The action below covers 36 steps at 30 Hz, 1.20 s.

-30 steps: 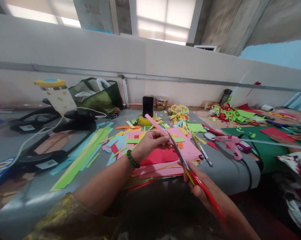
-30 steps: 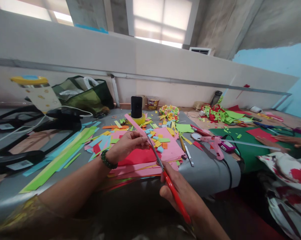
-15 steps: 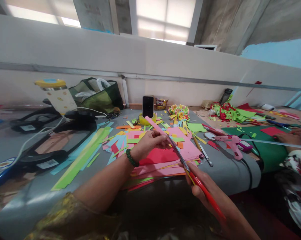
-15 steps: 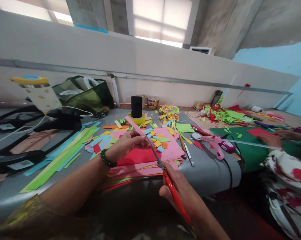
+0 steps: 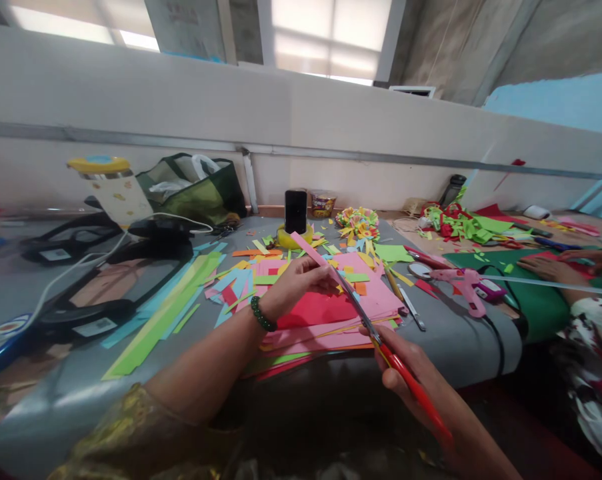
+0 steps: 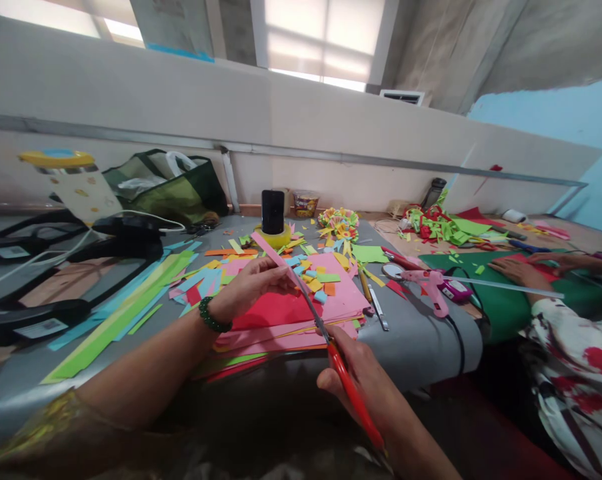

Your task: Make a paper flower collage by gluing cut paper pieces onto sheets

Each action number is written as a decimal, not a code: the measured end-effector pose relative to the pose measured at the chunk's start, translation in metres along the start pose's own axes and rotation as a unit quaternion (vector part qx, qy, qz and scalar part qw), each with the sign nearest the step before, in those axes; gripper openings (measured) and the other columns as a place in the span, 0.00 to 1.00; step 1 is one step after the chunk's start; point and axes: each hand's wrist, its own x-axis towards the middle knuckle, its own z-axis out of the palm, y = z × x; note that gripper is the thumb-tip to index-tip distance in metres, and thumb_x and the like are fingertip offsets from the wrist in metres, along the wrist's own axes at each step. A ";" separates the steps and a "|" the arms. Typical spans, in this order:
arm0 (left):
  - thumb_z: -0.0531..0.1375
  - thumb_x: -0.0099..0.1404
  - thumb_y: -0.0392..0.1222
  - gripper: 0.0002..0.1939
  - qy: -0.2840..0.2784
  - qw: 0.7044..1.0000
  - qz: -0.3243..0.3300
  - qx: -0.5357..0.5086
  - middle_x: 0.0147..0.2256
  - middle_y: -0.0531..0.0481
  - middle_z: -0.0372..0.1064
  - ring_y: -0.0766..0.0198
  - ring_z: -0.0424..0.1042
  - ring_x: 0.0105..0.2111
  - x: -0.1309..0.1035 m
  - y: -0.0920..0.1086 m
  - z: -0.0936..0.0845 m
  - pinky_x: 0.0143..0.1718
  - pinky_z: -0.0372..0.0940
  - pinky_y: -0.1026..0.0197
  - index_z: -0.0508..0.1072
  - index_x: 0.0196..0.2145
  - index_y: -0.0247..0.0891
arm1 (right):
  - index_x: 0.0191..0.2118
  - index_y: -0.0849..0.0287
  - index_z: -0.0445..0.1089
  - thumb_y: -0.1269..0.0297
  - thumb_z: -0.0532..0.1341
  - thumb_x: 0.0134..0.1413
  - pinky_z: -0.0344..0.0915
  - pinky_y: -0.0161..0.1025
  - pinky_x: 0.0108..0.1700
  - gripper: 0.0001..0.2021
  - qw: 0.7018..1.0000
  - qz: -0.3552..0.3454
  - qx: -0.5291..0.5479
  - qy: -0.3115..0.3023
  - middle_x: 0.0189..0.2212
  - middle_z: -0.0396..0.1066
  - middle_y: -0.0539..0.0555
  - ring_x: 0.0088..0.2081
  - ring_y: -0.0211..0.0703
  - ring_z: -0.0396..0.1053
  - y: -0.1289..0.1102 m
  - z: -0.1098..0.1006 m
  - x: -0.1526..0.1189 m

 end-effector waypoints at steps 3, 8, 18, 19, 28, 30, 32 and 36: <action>0.70 0.53 0.56 0.21 -0.005 1.000 0.002 0.004 0.28 0.43 0.78 0.59 0.78 0.28 0.000 -0.001 0.000 0.36 0.73 0.59 0.76 0.27 0.33 | 0.43 0.60 0.72 0.24 0.45 0.51 0.52 0.35 0.23 0.41 1.000 0.000 0.005 0.000 0.20 0.58 0.48 0.23 0.38 0.51 0.001 0.001 0.000; 0.70 0.54 0.56 0.21 -0.007 1.000 0.006 0.013 0.29 0.43 0.78 0.59 0.78 0.29 0.001 -0.004 -0.001 0.38 0.73 0.57 0.75 0.28 0.33 | 0.38 0.61 0.70 0.21 0.44 0.47 0.46 0.34 0.22 0.43 0.999 0.024 0.025 -0.020 0.20 0.53 0.45 0.22 0.35 0.47 0.012 0.005 0.003; 0.69 0.53 0.50 0.15 0.003 1.000 -0.010 -0.003 0.25 0.45 0.76 0.59 0.77 0.26 0.002 -0.002 0.001 0.33 0.73 0.59 0.74 0.25 0.34 | 0.44 0.59 0.75 0.33 0.48 0.58 0.63 0.35 0.27 0.34 0.999 0.005 -0.024 0.034 0.23 0.69 0.52 0.25 0.43 0.64 0.019 0.007 0.007; 0.68 0.53 0.48 0.14 0.017 1.000 -0.013 -0.009 0.24 0.46 0.76 0.60 0.77 0.26 0.002 -0.001 0.001 0.31 0.72 0.60 0.73 0.24 0.34 | 0.45 0.59 0.75 0.33 0.48 0.58 0.64 0.35 0.27 0.34 0.999 0.003 -0.024 0.043 0.23 0.71 0.53 0.25 0.43 0.66 0.019 0.003 0.007; 0.64 0.42 0.36 0.06 0.154 0.987 -0.003 -0.045 0.16 0.55 0.65 0.74 0.61 0.15 0.009 0.011 -0.005 0.18 0.59 0.70 0.69 0.17 0.35 | 0.49 0.57 0.77 0.55 0.58 0.55 0.71 0.45 0.41 0.20 0.932 0.193 -0.290 0.106 0.40 0.80 0.60 0.41 0.57 0.76 0.049 -0.076 0.023; 0.65 0.41 0.36 0.07 0.161 0.986 -0.004 -0.050 0.15 0.55 0.65 0.74 0.61 0.16 0.010 0.011 -0.007 0.17 0.58 0.70 0.69 0.17 0.35 | 0.50 0.57 0.77 0.60 0.57 0.56 0.70 0.46 0.44 0.19 0.901 0.243 -0.353 0.075 0.42 0.79 0.61 0.46 0.58 0.75 0.059 -0.087 0.032; 0.66 0.40 0.37 0.09 0.162 0.985 -0.011 -0.052 0.16 0.56 0.65 0.73 0.62 0.17 0.011 0.011 -0.008 0.19 0.60 0.70 0.68 0.17 0.36 | 0.53 0.59 0.76 0.62 0.57 0.58 0.69 0.45 0.46 0.20 0.876 0.279 -0.393 0.038 0.45 0.78 0.63 0.49 0.58 0.74 0.066 -0.092 0.041; 0.70 0.40 0.37 0.14 0.158 0.986 -0.022 -0.040 0.16 0.57 0.64 0.72 0.64 0.18 0.013 0.010 -0.010 0.21 0.63 0.69 0.66 0.18 0.37 | 0.58 0.58 0.71 0.62 0.56 0.60 0.67 0.43 0.47 0.22 0.849 0.304 -0.432 -0.011 0.49 0.77 0.61 0.52 0.57 0.73 0.076 -0.093 0.054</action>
